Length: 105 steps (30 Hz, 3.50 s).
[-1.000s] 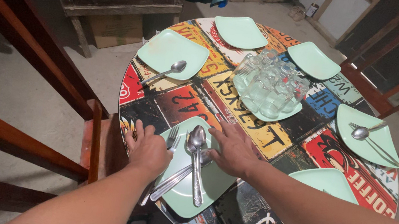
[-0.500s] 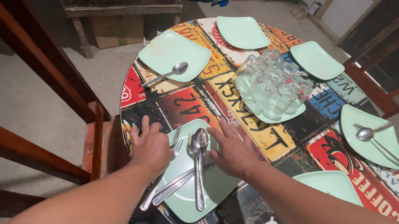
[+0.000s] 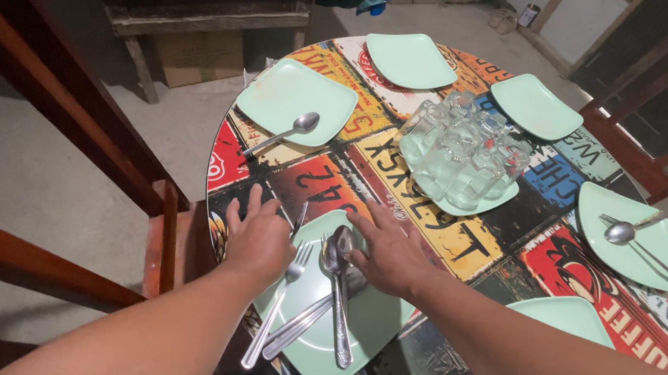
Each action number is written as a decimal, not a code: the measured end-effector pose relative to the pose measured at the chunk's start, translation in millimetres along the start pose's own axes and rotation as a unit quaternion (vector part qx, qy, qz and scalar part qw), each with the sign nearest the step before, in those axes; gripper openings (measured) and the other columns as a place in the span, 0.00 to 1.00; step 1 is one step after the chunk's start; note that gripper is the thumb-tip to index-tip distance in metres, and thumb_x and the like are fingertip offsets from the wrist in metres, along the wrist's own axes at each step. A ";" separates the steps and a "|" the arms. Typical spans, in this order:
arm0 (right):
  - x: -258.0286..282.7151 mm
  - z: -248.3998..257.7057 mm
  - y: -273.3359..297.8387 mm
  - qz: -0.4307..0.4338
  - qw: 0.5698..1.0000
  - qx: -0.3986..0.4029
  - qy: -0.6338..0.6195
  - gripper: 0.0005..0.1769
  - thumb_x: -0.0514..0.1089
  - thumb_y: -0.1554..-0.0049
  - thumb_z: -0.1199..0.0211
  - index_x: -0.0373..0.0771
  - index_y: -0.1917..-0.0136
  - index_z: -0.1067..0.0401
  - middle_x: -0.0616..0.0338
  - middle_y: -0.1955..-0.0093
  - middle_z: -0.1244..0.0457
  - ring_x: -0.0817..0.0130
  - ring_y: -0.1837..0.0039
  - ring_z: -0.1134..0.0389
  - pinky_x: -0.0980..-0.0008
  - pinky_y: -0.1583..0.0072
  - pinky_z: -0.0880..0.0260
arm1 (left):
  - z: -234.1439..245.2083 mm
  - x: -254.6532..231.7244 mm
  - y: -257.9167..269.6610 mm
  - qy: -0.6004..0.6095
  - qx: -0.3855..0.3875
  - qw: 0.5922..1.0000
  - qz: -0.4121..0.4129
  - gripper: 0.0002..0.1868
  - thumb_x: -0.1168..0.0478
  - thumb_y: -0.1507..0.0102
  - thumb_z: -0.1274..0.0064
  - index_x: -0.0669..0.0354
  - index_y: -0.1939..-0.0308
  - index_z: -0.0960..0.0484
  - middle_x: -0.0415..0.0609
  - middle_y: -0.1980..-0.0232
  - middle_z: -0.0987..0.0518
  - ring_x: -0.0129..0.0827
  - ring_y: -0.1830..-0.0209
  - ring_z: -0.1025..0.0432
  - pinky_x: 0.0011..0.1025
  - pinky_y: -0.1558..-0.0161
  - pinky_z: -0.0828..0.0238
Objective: The person arranges cutlery on a round dining table. They place spoons and forks onto light green square plates positioned around the table, handling the utensils one at a time and adjusting their placement.
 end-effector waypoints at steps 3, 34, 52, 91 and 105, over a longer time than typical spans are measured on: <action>-0.9 -0.7 -5.3 0.010 1.000 -0.020 0.009 0.39 0.54 0.42 0.40 0.55 0.21 0.48 0.53 0.15 0.62 0.52 0.16 0.61 0.39 0.24 0.60 | 4.4 0.6 -5.8 0.007 0.025 1.000 0.011 0.08 0.63 0.49 0.36 0.58 0.65 0.10 0.54 0.27 0.36 0.48 0.18 0.59 0.57 0.24 0.70; 22.3 32.2 -38.8 -0.049 0.998 0.025 -0.006 0.40 0.56 0.40 0.43 0.58 0.19 0.54 0.56 0.13 0.69 0.59 0.13 0.69 0.35 0.23 0.60 | 37.6 13.8 -61.9 -0.054 -0.007 0.995 -0.078 0.08 0.65 0.49 0.35 0.60 0.66 0.11 0.56 0.25 0.37 0.50 0.17 0.59 0.58 0.25 0.67; 20.2 33.7 -76.3 -0.073 0.997 0.005 -0.030 0.42 0.55 0.42 0.39 0.58 0.19 0.52 0.58 0.14 0.66 0.59 0.14 0.67 0.29 0.24 0.61 | 33.1 30.4 -117.3 -0.038 -0.041 0.992 -0.116 0.09 0.61 0.46 0.34 0.57 0.63 0.10 0.55 0.28 0.33 0.49 0.18 0.57 0.59 0.25 0.68; 1.1 21.7 -151.1 -0.092 0.995 0.007 -0.023 0.41 0.54 0.43 0.39 0.58 0.20 0.50 0.57 0.14 0.66 0.56 0.14 0.69 0.26 0.26 0.60 | 28.2 40.3 -215.6 -0.061 -0.024 0.984 -0.166 0.20 0.69 0.47 0.44 0.53 0.51 0.14 0.55 0.34 0.29 0.51 0.19 0.54 0.60 0.27 0.67; -9.8 15.1 -163.6 -0.089 0.995 0.008 -0.032 0.42 0.56 0.44 0.38 0.56 0.20 0.49 0.59 0.15 0.62 0.56 0.14 0.67 0.28 0.26 0.59 | 6.6 37.9 -230.9 -0.060 -0.022 0.981 -0.185 0.22 0.67 0.46 0.44 0.57 0.47 0.15 0.55 0.34 0.29 0.51 0.19 0.54 0.61 0.26 0.70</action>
Point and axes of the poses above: each hand's wrist, its own y-axis away from the middle knuckle, its own z-axis out of the back of the hand, x = y × z, the point moved 4 cm from there along -y, towards the middle knuckle
